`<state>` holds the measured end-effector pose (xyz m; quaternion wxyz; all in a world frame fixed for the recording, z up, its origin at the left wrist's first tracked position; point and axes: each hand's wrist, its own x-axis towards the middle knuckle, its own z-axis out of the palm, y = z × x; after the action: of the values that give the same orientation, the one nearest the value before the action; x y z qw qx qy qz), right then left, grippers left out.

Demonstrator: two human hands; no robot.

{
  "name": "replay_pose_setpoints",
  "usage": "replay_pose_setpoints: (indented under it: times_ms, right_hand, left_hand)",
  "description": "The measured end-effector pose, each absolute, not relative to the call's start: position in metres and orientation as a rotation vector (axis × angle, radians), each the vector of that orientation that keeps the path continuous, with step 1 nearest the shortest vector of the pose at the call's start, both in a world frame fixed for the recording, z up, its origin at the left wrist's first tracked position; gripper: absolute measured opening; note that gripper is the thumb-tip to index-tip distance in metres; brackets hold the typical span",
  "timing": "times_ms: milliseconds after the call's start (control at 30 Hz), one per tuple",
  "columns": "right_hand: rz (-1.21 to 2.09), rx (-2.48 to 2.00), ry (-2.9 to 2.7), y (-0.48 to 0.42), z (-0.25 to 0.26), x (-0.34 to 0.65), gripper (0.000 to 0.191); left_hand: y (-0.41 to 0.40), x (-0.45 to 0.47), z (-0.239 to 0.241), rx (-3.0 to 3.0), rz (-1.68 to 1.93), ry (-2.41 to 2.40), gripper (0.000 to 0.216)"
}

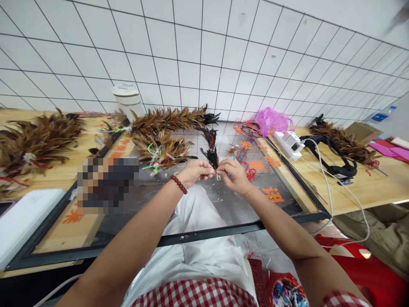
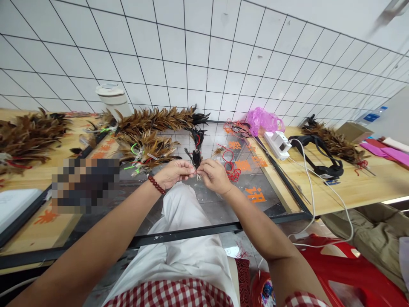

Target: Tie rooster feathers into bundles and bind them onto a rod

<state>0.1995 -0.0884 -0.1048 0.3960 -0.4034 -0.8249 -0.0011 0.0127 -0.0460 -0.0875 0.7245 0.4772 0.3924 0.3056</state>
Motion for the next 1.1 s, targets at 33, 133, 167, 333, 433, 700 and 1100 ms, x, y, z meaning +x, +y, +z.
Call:
replay_pose_setpoints:
  times_ms: [33, 133, 167, 333, 433, 700, 1100]
  right_hand:
    - [-0.043, -1.015, -2.098, -0.089, -0.104, 0.200, 0.014]
    - [-0.145, -0.998, -2.127, -0.090, -0.104, 0.199, 0.014]
    - [-0.163, -0.999, -2.139, -0.091, -0.104, 0.198, 0.014]
    - [-0.202, -0.971, -2.243, -0.092, -0.105, 0.194, 0.019]
    - [-0.190, -0.957, -2.278, -0.093, -0.104, 0.194, 0.021]
    - [-0.136, -0.927, -2.238, -0.093, -0.103, 0.196, 0.019]
    - [-0.083, -1.002, -2.110, -0.093, -0.102, 0.197, 0.011]
  left_hand:
    - [-0.047, 0.012, -0.087, 1.041, 0.664, 0.866, 0.020]
    - [-0.049, 0.014, -0.085, 1.028, 0.651, 0.908, 0.019]
    - [-0.050, 0.015, -0.085, 1.024, 0.654, 0.926, 0.018]
    - [-0.049, 0.018, -0.087, 0.971, 0.704, 0.961, 0.017]
    - [-0.046, 0.016, -0.089, 0.953, 0.694, 0.919, 0.017]
    - [-0.042, 0.008, -0.088, 0.883, 0.671, 0.819, 0.021]
    - [-0.046, 0.009, -0.086, 0.907, 0.696, 0.819, 0.028]
